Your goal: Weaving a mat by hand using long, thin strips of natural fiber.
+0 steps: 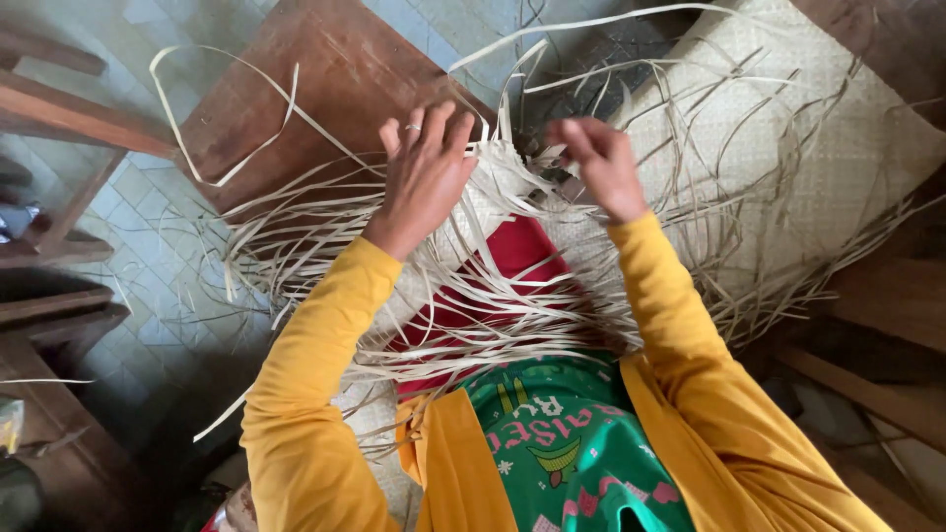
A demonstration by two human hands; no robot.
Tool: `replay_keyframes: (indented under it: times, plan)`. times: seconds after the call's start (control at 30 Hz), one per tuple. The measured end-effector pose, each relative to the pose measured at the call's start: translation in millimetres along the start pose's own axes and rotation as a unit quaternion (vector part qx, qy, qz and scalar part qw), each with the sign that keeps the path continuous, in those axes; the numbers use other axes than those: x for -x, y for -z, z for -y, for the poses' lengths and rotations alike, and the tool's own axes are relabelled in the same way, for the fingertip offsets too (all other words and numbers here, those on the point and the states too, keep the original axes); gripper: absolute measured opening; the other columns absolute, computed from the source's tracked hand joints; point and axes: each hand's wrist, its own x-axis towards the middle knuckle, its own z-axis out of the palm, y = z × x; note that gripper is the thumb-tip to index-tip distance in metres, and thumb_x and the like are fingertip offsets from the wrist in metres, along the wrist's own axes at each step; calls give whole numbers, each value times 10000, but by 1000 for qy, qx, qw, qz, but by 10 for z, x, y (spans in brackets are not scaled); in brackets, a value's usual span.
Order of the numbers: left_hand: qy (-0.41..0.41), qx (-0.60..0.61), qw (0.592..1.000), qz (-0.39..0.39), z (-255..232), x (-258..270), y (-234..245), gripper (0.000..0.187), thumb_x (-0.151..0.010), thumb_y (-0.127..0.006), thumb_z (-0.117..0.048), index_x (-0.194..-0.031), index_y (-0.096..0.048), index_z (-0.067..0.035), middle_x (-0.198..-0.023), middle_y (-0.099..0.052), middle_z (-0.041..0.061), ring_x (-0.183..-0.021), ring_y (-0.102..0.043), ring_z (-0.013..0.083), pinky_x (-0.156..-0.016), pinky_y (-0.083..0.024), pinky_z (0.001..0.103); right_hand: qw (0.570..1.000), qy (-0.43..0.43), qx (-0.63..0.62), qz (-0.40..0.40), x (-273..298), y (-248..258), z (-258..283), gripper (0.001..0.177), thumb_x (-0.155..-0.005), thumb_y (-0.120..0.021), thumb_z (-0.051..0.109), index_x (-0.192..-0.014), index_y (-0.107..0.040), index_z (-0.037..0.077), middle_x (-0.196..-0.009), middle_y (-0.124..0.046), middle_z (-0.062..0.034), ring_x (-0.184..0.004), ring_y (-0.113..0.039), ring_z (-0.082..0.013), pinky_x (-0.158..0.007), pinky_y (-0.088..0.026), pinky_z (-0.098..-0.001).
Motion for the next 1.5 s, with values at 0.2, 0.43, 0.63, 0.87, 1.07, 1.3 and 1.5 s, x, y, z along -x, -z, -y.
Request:
replay_keyframes:
  times: [0.2,0.43,0.63,0.87,1.07,1.3,1.5]
  plan:
    - [-110,-12,994,-11,-271,3,91,455,-898,-787,-21,-1330,-643,-23,-1363,-642,173,-1256,-585,320,-965,-469,545,953,-86,-130,260,-243,-417,-184,340,-1069,-590,351,-822,-634,122,-572,-504,38,-432,-456,-44,-399,-343,-174]
    - [-279,-91,955,35,-256,331,-39,396,-1110,-486,-216,-1390,-586,46,-1469,-560,241,-1411,-486,378,-1240,-332,519,916,-175,-326,153,-148,-529,-349,73,-990,-648,148,-969,-676,84,-597,-524,9,-443,-528,-71,-350,-193,-174]
    - [-265,93,958,55,-339,171,151,358,-933,-743,-75,-1260,-666,47,-1308,-659,208,-1218,-589,372,-1051,-507,489,953,-20,-286,103,-4,-705,-312,67,-959,-749,133,-915,-715,96,-743,-662,52,-598,-517,-11,-533,-415,-174]
    - [-310,-229,881,273,-357,-985,-183,316,-1018,-502,-372,-1137,-759,-232,-1691,-339,59,-1523,-305,379,-1150,-189,639,947,-21,-321,-2,58,-925,-584,227,-929,-710,-41,-774,-587,72,-568,-538,-23,-426,-522,-58,-370,-336,-192]
    - [-408,-239,868,150,-251,-1081,-289,181,-938,-662,-371,-862,-816,-315,-1352,-677,-24,-1443,-448,351,-1109,-263,621,946,-45,-321,12,81,-855,-439,142,-945,-742,25,-838,-655,54,-556,-615,-78,-401,-470,-63,-375,-357,-196]
    - [-423,-269,843,196,-335,-1123,-177,176,-925,-694,-386,-824,-813,-304,-996,-750,-120,-1256,-533,312,-1120,-248,590,941,-12,-337,-4,105,-865,-440,162,-935,-755,40,-799,-670,23,-573,-582,-49,-458,-553,-102,-424,-434,-232]
    - [-446,-306,815,209,-61,-1548,-345,332,-650,-912,-401,-961,-798,-384,-1187,-784,-121,-1480,-522,359,-1180,-251,647,944,-34,-329,14,145,-815,-284,88,-920,-785,108,-938,-735,39,-665,-620,-4,-463,-506,-64,-410,-350,-186]
